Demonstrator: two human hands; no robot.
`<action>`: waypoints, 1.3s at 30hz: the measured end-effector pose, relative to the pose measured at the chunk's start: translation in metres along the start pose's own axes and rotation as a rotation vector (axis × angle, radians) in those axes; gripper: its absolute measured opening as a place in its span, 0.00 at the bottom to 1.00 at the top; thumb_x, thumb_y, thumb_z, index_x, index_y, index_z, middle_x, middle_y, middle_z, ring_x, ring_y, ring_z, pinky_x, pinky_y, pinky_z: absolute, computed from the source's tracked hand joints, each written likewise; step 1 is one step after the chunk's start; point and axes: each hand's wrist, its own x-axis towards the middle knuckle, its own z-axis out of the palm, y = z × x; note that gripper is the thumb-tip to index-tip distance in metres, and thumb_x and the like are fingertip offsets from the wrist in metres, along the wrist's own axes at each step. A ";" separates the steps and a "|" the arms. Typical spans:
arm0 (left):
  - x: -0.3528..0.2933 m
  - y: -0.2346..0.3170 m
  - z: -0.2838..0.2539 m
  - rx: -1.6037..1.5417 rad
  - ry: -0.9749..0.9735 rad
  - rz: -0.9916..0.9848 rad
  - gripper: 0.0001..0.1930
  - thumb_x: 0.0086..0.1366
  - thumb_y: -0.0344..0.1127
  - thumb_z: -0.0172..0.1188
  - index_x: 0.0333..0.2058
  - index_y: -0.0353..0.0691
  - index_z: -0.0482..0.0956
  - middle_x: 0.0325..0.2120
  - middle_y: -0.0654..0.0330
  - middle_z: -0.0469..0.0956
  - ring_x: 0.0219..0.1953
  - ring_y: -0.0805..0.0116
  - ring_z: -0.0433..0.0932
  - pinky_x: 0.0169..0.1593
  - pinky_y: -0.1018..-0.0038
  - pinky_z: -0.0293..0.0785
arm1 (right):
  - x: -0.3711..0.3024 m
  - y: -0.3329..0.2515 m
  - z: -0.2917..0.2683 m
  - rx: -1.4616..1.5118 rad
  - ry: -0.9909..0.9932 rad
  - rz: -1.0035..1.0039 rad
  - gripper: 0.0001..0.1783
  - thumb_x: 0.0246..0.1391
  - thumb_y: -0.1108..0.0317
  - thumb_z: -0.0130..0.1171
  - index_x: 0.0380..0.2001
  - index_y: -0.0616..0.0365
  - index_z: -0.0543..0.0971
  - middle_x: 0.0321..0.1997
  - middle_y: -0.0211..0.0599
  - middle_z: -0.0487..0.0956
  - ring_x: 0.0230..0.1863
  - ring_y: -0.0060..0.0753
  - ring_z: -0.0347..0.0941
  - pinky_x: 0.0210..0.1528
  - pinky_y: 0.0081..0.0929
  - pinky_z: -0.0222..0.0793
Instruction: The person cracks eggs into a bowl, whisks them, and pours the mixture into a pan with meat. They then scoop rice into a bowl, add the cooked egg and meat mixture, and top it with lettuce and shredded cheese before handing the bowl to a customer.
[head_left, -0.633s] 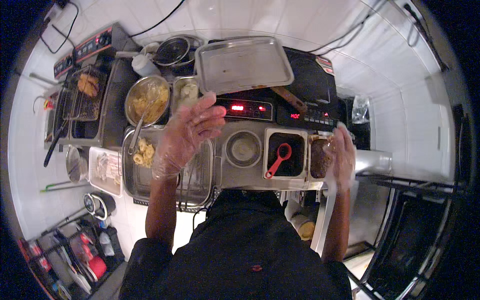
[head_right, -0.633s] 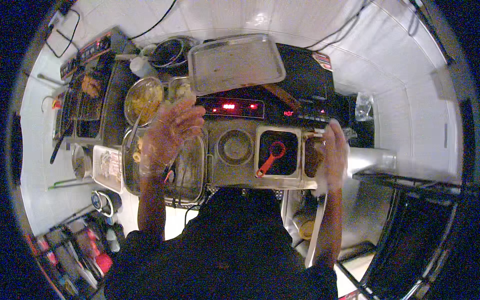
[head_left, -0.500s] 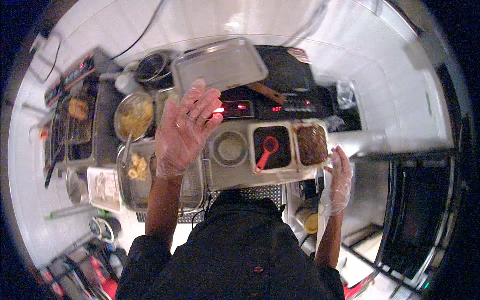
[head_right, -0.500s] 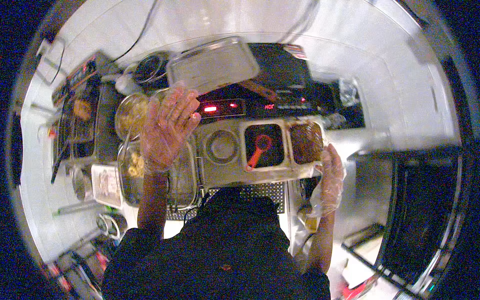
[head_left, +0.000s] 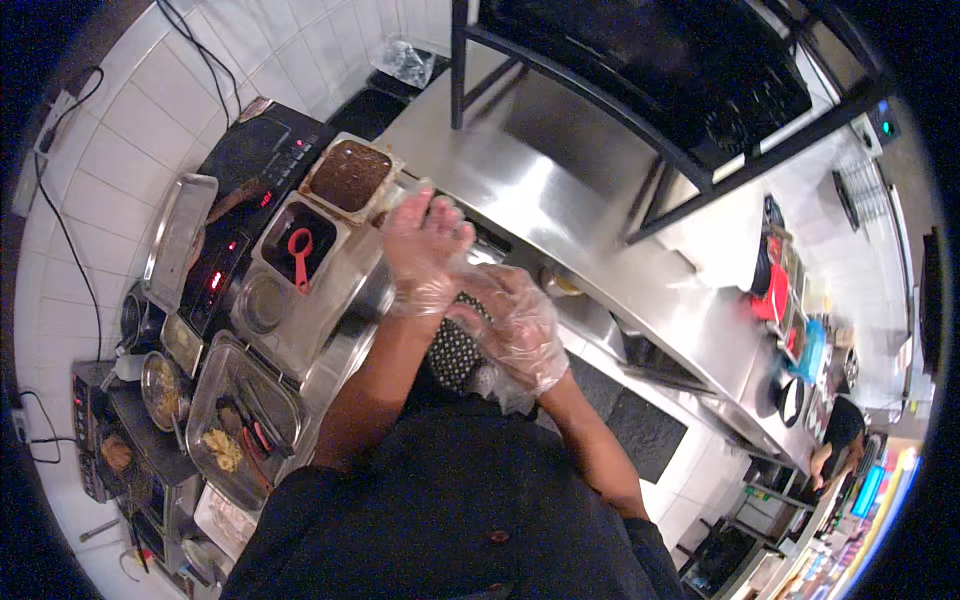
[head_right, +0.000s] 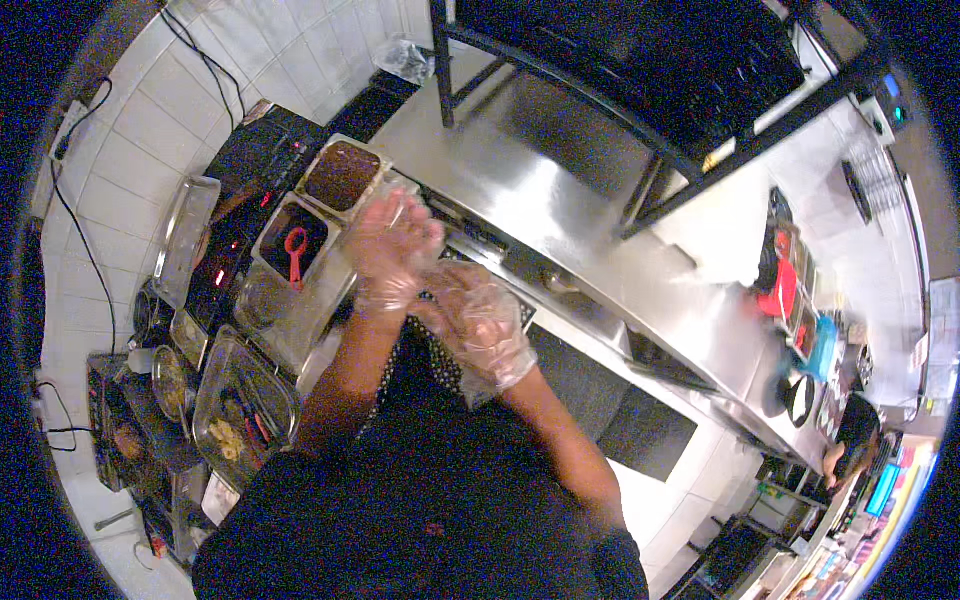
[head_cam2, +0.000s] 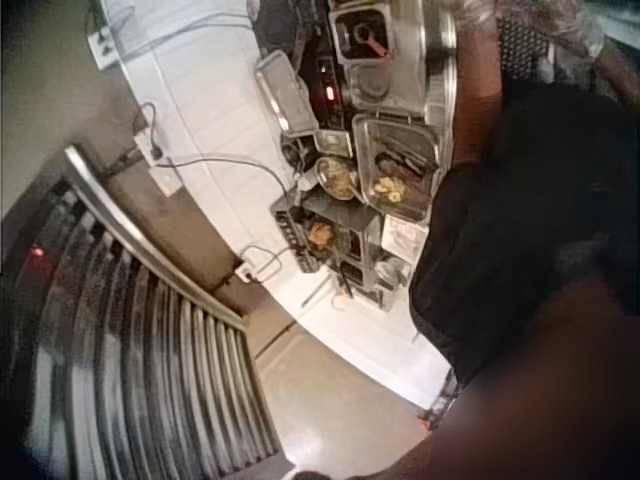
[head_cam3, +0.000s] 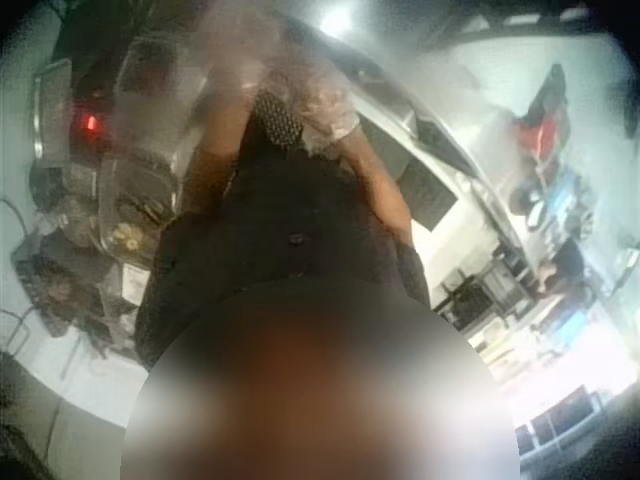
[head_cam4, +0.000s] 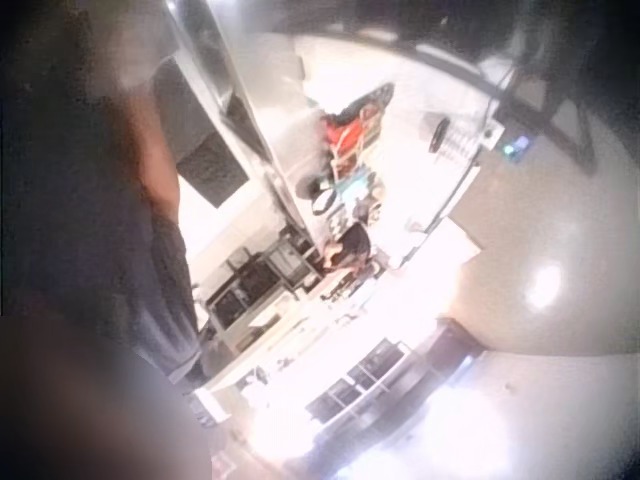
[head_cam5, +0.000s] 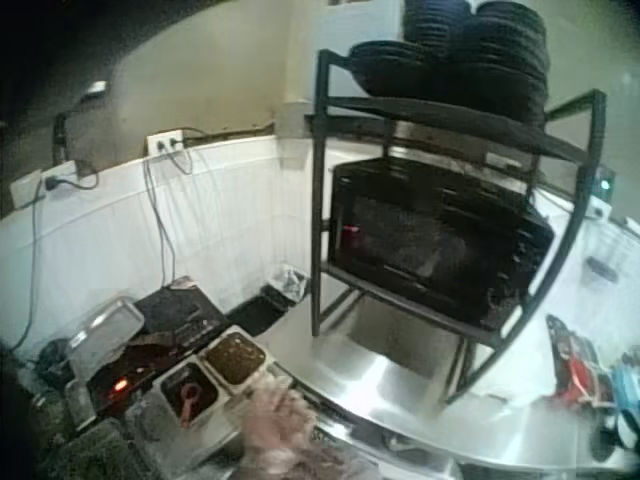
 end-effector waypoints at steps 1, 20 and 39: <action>-0.007 -0.040 0.000 0.411 0.091 0.210 0.19 0.68 0.49 0.55 0.48 0.41 0.78 0.37 0.56 0.80 0.40 0.60 0.81 0.45 0.58 0.81 | -0.017 0.005 -0.010 -0.037 0.015 0.046 0.20 0.51 0.63 0.69 0.48 0.52 0.81 0.47 0.42 0.80 0.48 0.48 0.76 0.48 0.41 0.75; -0.023 -0.058 -0.067 0.553 0.211 0.420 0.16 0.65 0.44 0.62 0.48 0.44 0.77 0.29 0.66 0.78 0.28 0.76 0.76 0.30 0.78 0.74 | -0.069 0.010 0.058 0.061 0.109 -0.034 0.10 0.52 0.70 0.66 0.37 0.59 0.77 0.34 0.41 0.81 0.33 0.45 0.78 0.37 0.38 0.73; -0.067 -0.018 -0.006 0.507 -0.494 0.173 0.30 0.69 0.41 0.58 0.65 0.37 0.62 0.57 0.54 0.71 0.57 0.58 0.72 0.65 0.58 0.67 | -0.091 -0.024 0.076 0.995 0.016 0.447 0.10 0.59 0.67 0.61 0.41 0.58 0.76 0.41 0.35 0.80 0.42 0.33 0.77 0.44 0.31 0.74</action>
